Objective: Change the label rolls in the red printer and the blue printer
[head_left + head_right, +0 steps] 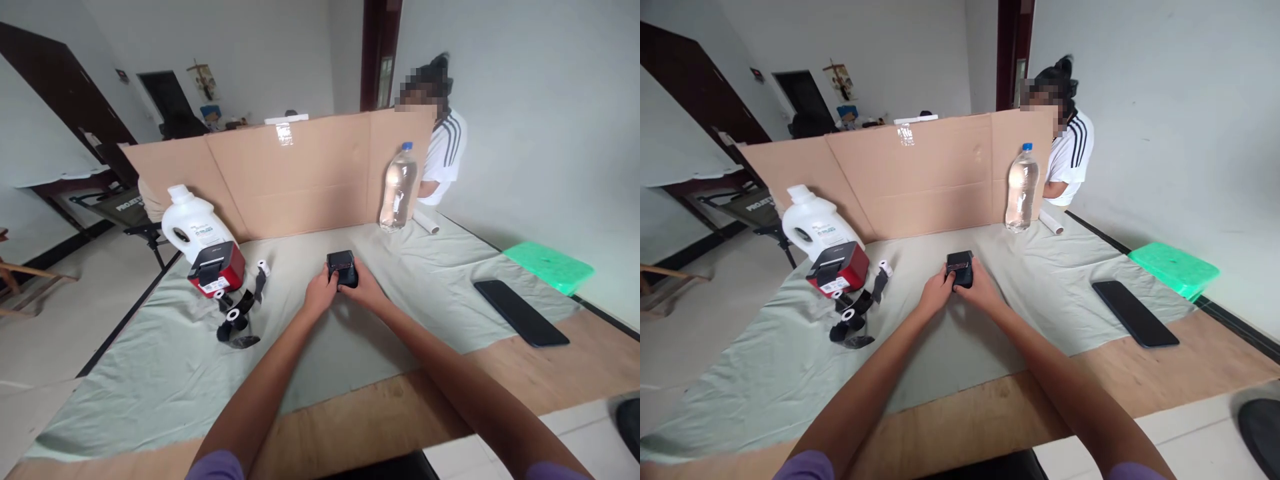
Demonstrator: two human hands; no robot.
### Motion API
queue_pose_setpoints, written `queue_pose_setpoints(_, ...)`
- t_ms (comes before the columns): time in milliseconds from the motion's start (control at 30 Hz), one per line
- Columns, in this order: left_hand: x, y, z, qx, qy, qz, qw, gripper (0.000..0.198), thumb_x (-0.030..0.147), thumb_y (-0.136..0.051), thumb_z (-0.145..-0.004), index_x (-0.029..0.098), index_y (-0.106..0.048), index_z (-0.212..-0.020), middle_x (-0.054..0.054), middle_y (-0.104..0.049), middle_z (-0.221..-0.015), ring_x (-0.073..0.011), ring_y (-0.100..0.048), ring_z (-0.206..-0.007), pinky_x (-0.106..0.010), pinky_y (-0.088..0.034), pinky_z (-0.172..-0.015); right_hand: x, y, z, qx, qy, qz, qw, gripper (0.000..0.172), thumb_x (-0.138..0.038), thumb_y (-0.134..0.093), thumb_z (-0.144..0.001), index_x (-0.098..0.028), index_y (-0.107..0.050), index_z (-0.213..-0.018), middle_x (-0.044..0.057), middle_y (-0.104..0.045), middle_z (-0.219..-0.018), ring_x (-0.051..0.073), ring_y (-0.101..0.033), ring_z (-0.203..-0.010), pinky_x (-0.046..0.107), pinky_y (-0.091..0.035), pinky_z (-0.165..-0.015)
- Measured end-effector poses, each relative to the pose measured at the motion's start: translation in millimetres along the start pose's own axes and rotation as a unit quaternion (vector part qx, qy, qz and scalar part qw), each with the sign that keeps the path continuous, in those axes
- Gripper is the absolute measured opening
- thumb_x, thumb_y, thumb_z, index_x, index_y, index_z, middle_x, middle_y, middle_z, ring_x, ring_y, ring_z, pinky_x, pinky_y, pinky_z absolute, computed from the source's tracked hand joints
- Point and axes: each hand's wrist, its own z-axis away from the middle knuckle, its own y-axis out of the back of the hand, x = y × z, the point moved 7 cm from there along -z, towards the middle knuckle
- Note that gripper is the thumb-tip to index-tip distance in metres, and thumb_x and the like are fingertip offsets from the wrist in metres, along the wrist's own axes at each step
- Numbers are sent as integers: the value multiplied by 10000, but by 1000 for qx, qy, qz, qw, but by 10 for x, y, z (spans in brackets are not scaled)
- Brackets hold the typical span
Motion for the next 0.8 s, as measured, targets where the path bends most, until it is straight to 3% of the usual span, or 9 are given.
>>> queue_pose_setpoints(100, 572, -272, -449, -9, -24, 9, 1000, 603, 469, -310, -1022, 125, -461, -1493, -210, -712, -1243, -349, -670, -1171, -415, -486, -955, 163, 670, -298, 71, 31, 47, 996, 725, -393, -759, -680, -187, -519, -1332, 140, -645, -1249, 341, -622, -1139, 515, -492, -1012)
queue_pose_setpoints(267, 1471, -1068, -1063, -57, -50, 42, 996, 599, 461, -345, -1012, 119, -463, -1489, -211, -701, -1260, -340, -659, -1192, -402, -476, -973, 737, 1715, -463, 155, 14, 176, 972, 854, -400, -761, -626, -113, -497, -1386, 231, -579, -1355, 412, -572, -1241, 535, -468, -1048)
queue_pose_setpoints(367, 1765, -1522, -1226, -94, -50, 51, 993, 597, 468, -358, -1006, 125, -475, -1480, -206, -692, -1279, -331, -652, -1204, -400, -473, -984, 1152, 2098, -402, 176, -34, 207, 962, 864, -425, -751, -626, -87, -511, -1383, 251, -594, -1336, 420, -602, -1200, 527, -490, -1016)
queue_pose_setpoints(467, 1910, -1812, -1281, -114, -39, 48, 992, 610, 472, -379, -997, 104, -477, -1474, -223, -685, -1283, -341, -646, -1211, -407, -475, -982, 1481, 2293, -327, 181, -57, 202, 961, 848, -446, -768, -617, -106, -544, -1360, 227, -637, -1295, 402, -628, -1170, 496, -505, -997)
queue_pose_setpoints(567, 1991, -1963, -1287, -122, -14, 42, 992, 646, 449, -396, -990, 48, -432, -1495, -263, -670, -1280, -368, -641, -1210, -431, -481, -969, 1717, 2376, -275, 187, -75, 173, 964, 881, -468, -782, -607, -103, -544, -1372, 220, -648, -1304, 387, -628, -1190, 479, -499, -1016)
queue_pose_setpoints(667, 2032, -1993, -1237, -129, 5, 48, 991, 656, 435, -402, -989, 42, -400, -1515, -269, -668, -1275, -372, -646, -1200, -436, -486, -957, 1847, 2395, -256, 186, -83, 160, 966, 980, -520, -788, -595, -71, -501, -1417, 242, -614, -1353, 389, -606, -1231, 499, -473, -1056)
queue_pose_setpoints(733, 2006, -1887, -1142, -128, -1, 58, 990, 634, 438, -407, -989, 76, -424, -1509, -250, -660, -1304, -358, -639, -1212, -421, -484, -963, 1875, 2391, -252, 173, -81, 166, 967, 1033, -567, -791, -596, -62, -475, -1440, 252, -593, -1371, 394, -587, -1254, 519, -451, -1080)
queue_pose_setpoints(800, 1893, -1610, -957, -120, -24, 72, 990, 596, 434, -435, -980, 114, -477, -1480, -216, -672, -1296, -332, -642, -1194, -397, -483, -961, 1833, 2423, -232, 176, -73, 188, 964, 1106, -609, -786, -608, -53, -411, -1486, 267, -536, -1426, 410, -532, -1316, 549, -414, -1112)
